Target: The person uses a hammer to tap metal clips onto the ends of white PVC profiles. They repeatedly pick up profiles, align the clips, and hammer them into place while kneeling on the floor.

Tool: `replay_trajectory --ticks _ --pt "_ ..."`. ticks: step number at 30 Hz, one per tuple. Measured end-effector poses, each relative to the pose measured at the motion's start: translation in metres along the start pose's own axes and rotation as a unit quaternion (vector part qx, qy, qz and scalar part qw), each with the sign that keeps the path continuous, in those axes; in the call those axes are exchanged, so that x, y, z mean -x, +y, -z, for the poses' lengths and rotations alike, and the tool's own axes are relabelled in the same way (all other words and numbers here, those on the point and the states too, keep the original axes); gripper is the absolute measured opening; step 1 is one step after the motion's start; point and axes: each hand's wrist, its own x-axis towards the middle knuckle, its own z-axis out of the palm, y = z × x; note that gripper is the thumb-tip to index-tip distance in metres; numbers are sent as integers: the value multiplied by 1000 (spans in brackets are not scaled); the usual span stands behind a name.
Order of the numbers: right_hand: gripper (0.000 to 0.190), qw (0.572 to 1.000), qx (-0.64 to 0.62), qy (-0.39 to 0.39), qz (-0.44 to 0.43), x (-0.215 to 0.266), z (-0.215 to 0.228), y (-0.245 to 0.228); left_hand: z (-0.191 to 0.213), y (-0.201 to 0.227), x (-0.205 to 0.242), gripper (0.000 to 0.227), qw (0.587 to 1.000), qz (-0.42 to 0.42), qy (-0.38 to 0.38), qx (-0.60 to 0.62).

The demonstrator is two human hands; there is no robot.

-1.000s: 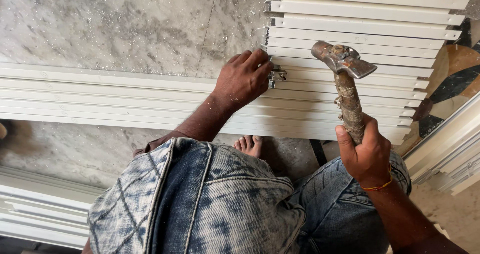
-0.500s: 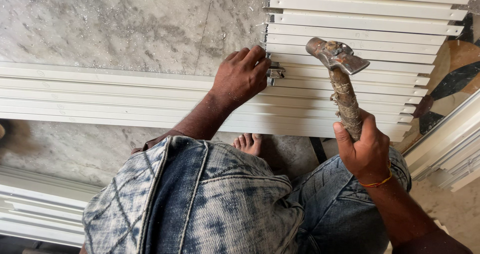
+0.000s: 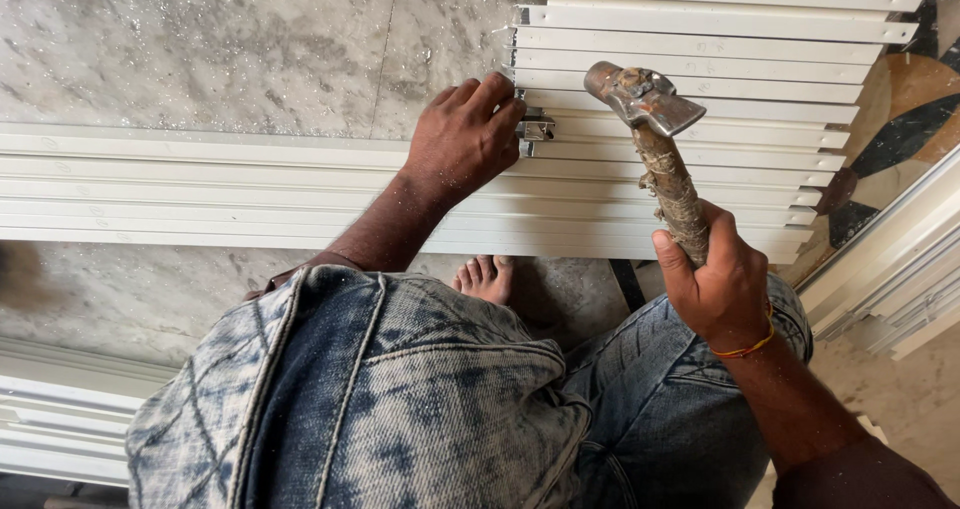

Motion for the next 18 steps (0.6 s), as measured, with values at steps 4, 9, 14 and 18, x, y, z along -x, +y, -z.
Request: replay_trajectory --ticks 4,9,14,18 --pt "43 999 21 -24 -12 0 0 6 0 0 0 40 1000 -4 5 -2" --pt "43 999 32 -34 8 2 3 11 -1 0 0 42 1000 -1 2 -5" --pt "43 997 50 -44 40 4 0 16 -4 -1 1 39 1000 2 -11 -8" --pt "41 995 70 -66 38 2 -1 17 -2 2 -1 39 1000 -2 -3 -15"
